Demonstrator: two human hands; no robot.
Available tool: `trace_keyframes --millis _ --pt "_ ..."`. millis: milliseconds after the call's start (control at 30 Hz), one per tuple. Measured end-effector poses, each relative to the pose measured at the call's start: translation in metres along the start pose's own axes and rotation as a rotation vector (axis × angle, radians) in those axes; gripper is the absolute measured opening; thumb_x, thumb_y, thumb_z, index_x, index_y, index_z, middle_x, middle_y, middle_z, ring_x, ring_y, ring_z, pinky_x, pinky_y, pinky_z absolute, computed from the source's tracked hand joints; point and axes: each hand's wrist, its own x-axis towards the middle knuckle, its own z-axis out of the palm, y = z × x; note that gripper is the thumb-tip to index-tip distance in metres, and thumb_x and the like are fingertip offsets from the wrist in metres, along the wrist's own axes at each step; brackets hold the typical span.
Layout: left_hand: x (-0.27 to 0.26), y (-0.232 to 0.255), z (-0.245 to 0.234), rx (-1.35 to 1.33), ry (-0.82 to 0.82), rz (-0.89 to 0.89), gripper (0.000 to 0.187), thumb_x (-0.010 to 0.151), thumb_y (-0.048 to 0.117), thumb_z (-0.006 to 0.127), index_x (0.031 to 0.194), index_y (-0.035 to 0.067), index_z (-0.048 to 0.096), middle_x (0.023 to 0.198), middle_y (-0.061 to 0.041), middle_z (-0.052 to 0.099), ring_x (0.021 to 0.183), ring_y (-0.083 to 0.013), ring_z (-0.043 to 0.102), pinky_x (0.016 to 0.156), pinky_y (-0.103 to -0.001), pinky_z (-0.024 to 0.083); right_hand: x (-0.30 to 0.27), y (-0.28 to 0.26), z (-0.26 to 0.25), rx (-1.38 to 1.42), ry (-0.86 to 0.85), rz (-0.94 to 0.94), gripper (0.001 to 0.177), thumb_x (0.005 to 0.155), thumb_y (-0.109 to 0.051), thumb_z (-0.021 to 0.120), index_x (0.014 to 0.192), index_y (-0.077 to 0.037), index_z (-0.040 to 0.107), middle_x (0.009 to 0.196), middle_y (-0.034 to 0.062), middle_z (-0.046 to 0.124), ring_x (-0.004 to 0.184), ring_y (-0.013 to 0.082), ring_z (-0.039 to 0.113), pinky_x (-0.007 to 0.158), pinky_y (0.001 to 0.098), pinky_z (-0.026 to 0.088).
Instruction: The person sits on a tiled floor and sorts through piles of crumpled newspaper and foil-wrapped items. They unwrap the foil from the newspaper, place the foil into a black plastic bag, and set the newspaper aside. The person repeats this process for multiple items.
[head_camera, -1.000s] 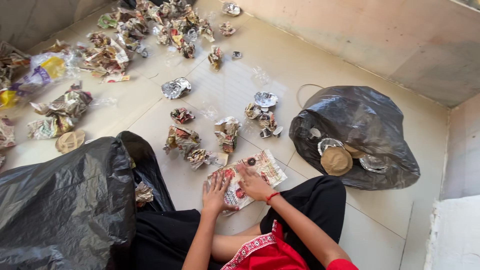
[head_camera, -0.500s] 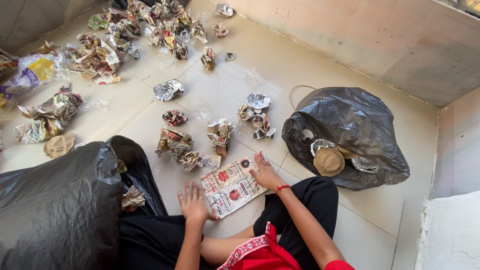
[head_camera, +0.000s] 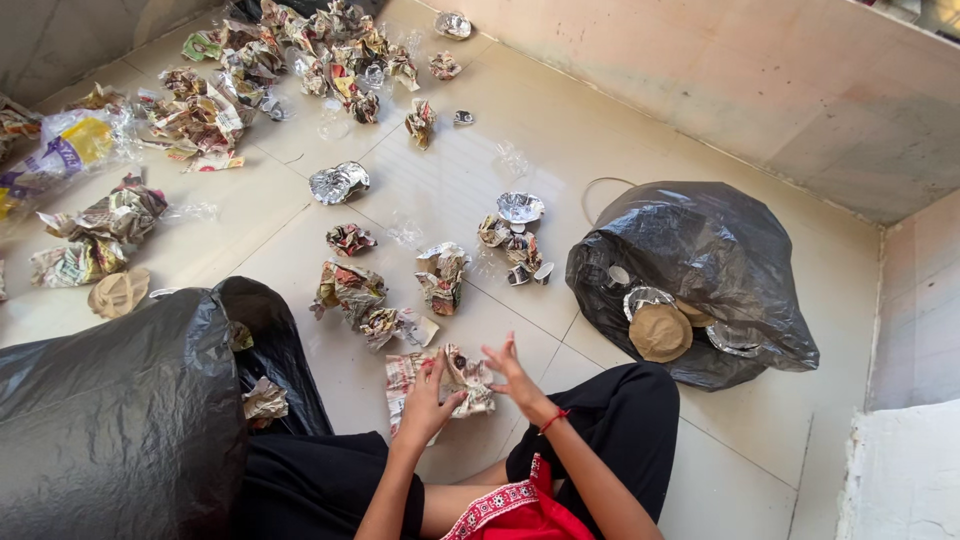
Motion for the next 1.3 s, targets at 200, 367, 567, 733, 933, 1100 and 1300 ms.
trace_keyframes --millis 200,367,567,733,933,1100,1300 --pt "0.003 -0.013 0.004 -0.424 0.014 0.129 0.070 0.079 0.016 0.080 0.143 0.019 0.053 0.130 -0.018 0.061 0.108 -0.0299 0.069 0.087 -0.037 0.061 -0.010 -0.014 0.035 0.325 -0.127 -0.026 0.107 0.083 -0.082 0.023 0.153 -0.025 -0.035 0.167 0.0125 0.023 0.147 0.0402 0.038 0.114 0.0569 0.039" --pt "0.010 -0.019 0.007 -0.658 0.170 0.130 0.027 0.085 0.003 0.072 0.112 0.006 0.071 0.115 -0.013 0.074 0.098 -0.0229 0.076 0.084 -0.035 0.062 -0.012 -0.026 0.026 0.622 -0.067 -0.078 0.103 0.089 -0.080 0.024 0.157 -0.020 -0.024 0.166 0.0190 0.027 0.139 0.0413 0.046 0.107 0.0569 0.042" --pt "0.009 -0.018 -0.010 -1.738 0.111 -0.028 0.020 0.095 -0.004 0.062 0.107 0.011 0.058 0.117 -0.005 0.068 0.104 -0.0172 0.072 0.091 -0.037 0.060 -0.016 -0.035 0.010 0.491 -0.082 0.094 0.102 0.084 -0.083 0.017 0.161 -0.020 -0.005 0.164 0.0106 0.034 0.133 0.0293 0.050 0.100 0.0549 0.051" --pt "0.007 -0.016 -0.008 -1.838 0.065 -0.191 0.017 0.095 0.007 0.058 0.110 0.014 0.060 0.114 -0.005 0.070 0.103 -0.0189 0.069 0.088 -0.039 0.059 -0.024 -0.035 0.029 0.830 -0.411 0.051 0.106 0.090 -0.085 0.022 0.164 -0.014 -0.006 0.163 0.0164 0.034 0.135 0.0347 0.049 0.103 0.0522 0.047" --pt "0.012 -0.022 -0.005 -1.277 0.190 -0.084 0.020 0.088 -0.006 0.063 0.104 0.005 0.066 0.110 -0.007 0.070 0.104 -0.0180 0.065 0.086 -0.034 0.052 -0.034 -0.056 0.022 0.951 -0.272 -0.091 0.107 0.089 -0.081 0.031 0.161 -0.017 -0.017 0.163 0.0239 0.032 0.140 0.0395 0.046 0.109 0.0520 0.047" --pt "-0.001 0.013 -0.020 -0.608 0.405 0.000 0.022 0.078 -0.010 0.064 0.096 0.002 0.068 0.105 -0.005 0.073 0.097 -0.0195 0.073 0.080 -0.035 0.062 -0.043 -0.061 0.024 0.795 -0.331 -0.198 0.110 0.090 -0.081 0.036 0.161 -0.020 -0.021 0.168 0.0182 0.026 0.142 0.0364 0.041 0.103 0.0473 0.048" --pt "-0.021 0.049 -0.043 -0.248 0.495 0.187 0.029 0.074 -0.011 0.066 0.101 0.001 0.068 0.119 -0.012 0.064 0.104 -0.0336 0.068 0.083 -0.042 0.057 -0.043 -0.058 0.028 0.713 -0.350 -0.240 0.111 0.089 -0.080 0.039 0.161 -0.019 -0.020 0.170 0.0136 0.021 0.144 0.0349 0.039 0.106 0.0486 0.046"
